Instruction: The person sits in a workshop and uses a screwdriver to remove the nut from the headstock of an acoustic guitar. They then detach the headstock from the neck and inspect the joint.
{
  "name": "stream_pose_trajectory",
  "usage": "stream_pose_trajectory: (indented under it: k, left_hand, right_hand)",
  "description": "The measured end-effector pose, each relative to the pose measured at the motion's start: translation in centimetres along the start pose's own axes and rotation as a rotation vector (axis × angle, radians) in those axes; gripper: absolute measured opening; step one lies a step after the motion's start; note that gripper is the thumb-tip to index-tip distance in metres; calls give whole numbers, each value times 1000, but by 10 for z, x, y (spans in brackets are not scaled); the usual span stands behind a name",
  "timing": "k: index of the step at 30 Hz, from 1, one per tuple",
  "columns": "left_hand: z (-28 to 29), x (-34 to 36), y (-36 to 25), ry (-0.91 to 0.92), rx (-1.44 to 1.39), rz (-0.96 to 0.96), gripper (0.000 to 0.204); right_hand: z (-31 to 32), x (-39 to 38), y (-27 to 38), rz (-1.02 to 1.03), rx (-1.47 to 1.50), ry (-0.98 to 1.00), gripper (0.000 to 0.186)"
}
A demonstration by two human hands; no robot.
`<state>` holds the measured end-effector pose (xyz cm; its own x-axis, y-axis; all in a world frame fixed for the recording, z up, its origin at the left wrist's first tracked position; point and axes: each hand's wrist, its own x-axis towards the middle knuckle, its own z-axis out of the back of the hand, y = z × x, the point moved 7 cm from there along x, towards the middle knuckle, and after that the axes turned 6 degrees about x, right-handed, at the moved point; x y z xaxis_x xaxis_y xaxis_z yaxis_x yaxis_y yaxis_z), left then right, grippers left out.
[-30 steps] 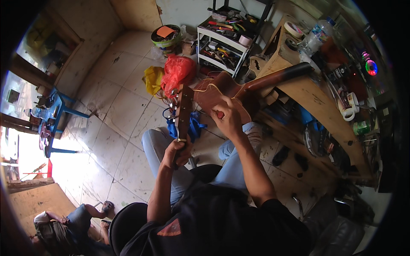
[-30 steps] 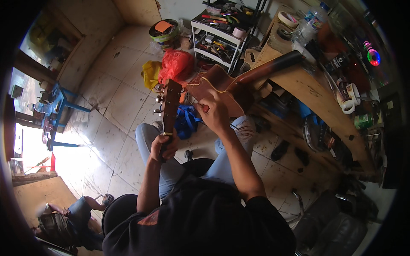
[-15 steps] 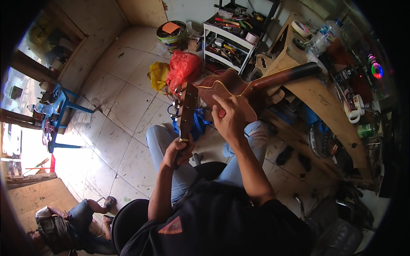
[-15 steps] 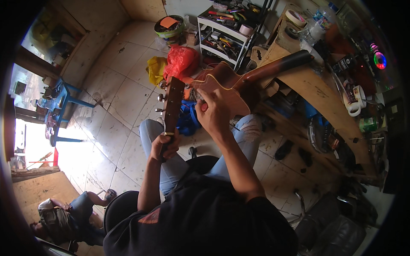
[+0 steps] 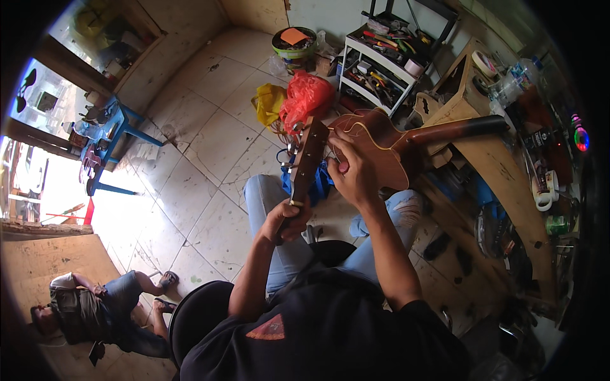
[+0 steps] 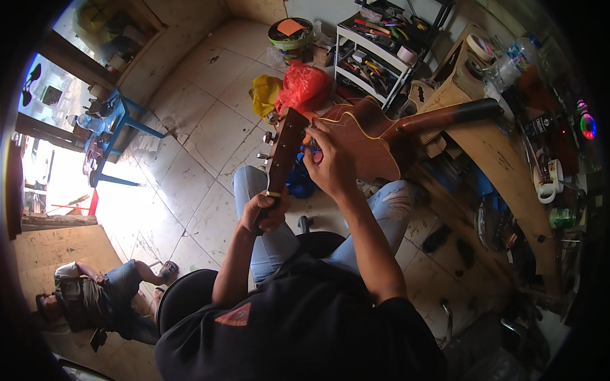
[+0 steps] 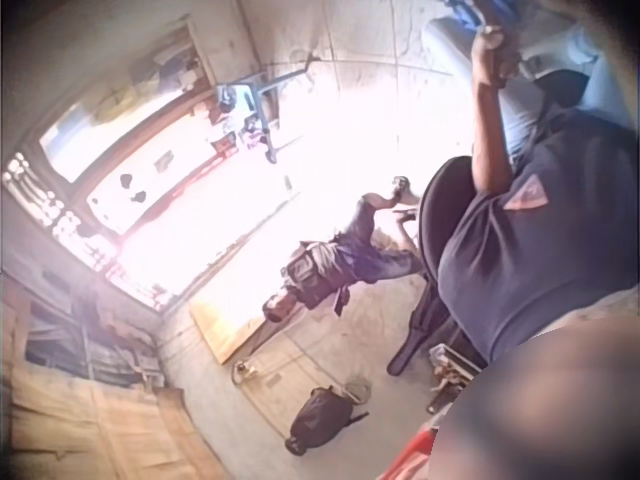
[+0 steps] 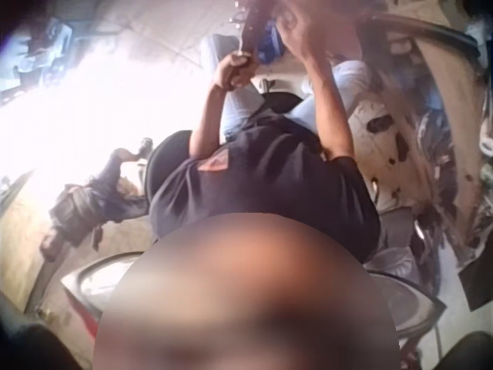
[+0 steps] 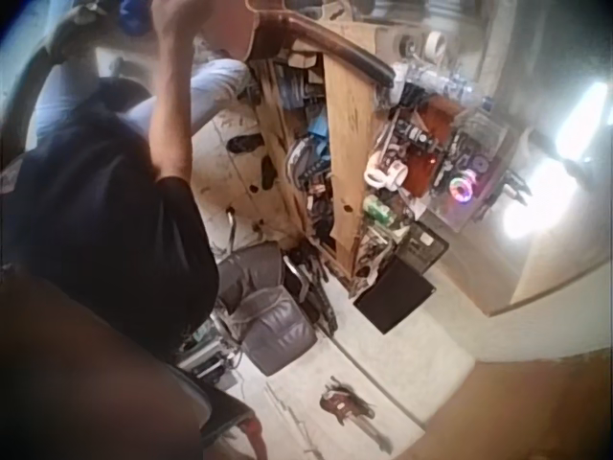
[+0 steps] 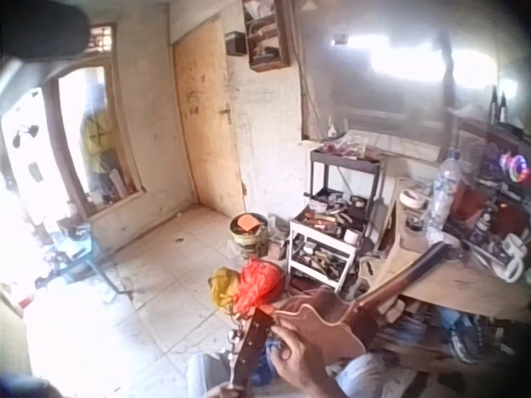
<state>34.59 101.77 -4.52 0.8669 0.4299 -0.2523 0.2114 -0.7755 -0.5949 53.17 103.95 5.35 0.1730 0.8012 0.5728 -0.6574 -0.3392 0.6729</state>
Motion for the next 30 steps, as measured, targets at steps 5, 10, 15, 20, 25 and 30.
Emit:
stream_pose_trajectory:
  k: [5, 10, 15, 20, 25, 30]
  left_hand:
    - [-5, -3, 1, 81, -104, 7, 37]
    - [-3, -4, 1, 122, -177, 5, 38]
    - [1, -5, 1, 119, -203, 3, 37]
    - [0, -5, 1, 109, -180, 4, 37]
    - [-3, -3, 3, -30, -76, 23, 35]
    - [-6, -3, 8, -69, 53, 60, 32]
  right_hand:
    - [-6, 3, -19, -132, -22, 42, 24]
    - [-14, 2, -24, -176, 58, 167, 12]
    - [-18, -2, -10, -225, 256, 240, 14]
    - [-23, -7, -12, -177, 249, 206, 9]
    - [-21, -5, 3, -77, 151, 139, 10]
    - [-14, 0, -29, -249, 211, 21, 11]
